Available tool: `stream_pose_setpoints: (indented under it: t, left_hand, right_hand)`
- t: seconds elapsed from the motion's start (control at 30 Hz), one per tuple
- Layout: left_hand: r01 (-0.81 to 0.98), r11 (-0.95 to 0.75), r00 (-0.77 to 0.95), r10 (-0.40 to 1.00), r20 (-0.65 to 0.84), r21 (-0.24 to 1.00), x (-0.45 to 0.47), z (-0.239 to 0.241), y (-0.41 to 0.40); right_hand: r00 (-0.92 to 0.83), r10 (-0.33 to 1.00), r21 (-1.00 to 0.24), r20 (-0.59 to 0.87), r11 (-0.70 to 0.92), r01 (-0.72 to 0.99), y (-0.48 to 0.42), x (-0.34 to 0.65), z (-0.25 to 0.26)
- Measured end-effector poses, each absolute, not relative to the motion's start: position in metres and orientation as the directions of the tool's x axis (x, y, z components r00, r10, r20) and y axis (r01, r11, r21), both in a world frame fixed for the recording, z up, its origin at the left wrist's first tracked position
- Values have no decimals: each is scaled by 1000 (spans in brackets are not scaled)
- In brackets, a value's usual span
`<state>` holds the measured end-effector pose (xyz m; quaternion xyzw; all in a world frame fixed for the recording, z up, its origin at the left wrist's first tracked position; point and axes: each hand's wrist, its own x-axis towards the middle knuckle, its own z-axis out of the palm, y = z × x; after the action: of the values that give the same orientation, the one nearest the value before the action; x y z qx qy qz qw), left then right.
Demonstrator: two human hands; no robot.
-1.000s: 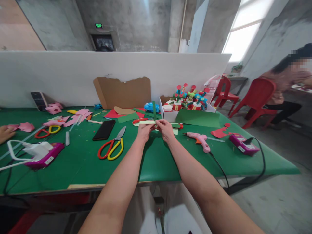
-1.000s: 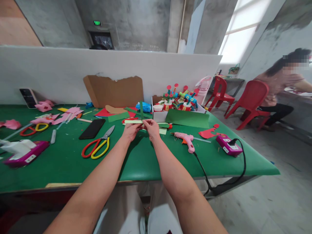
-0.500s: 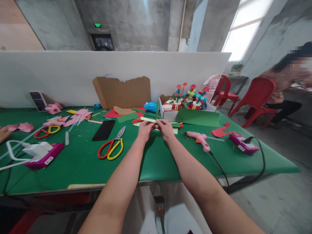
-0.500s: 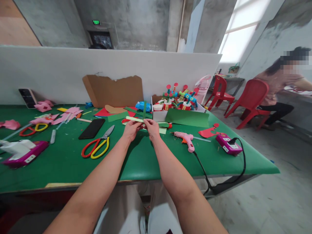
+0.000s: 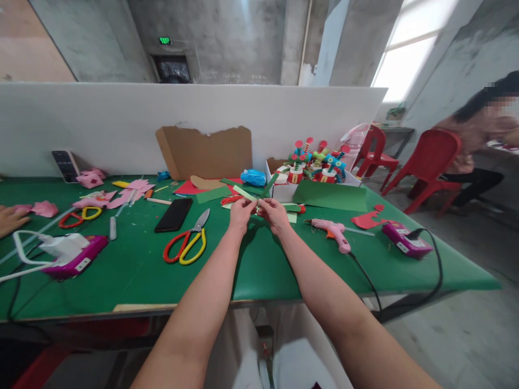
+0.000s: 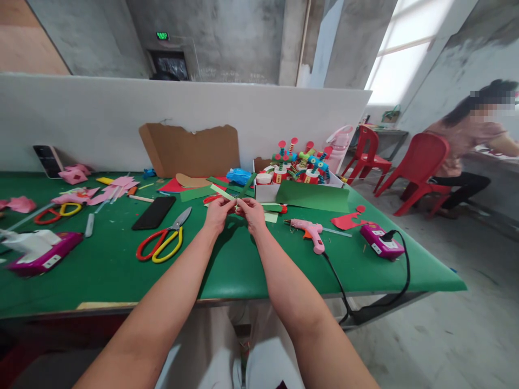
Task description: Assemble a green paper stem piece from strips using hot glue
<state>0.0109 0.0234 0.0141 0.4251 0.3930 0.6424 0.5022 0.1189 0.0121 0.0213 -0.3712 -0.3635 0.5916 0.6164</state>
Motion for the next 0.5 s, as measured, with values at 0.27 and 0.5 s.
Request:
stream_pose_setpoints:
  t: [0.27,0.5]
  left_hand:
    - [-296,-223,-146,972,187,929,15,16,22]
    - [-348,-222,-162,971,175,911,14,13,24]
  right_hand:
    - [75,997,-882,8,42,-470,15,117,20]
    - [94,995,-856,-38,16,-517,16,114,19]
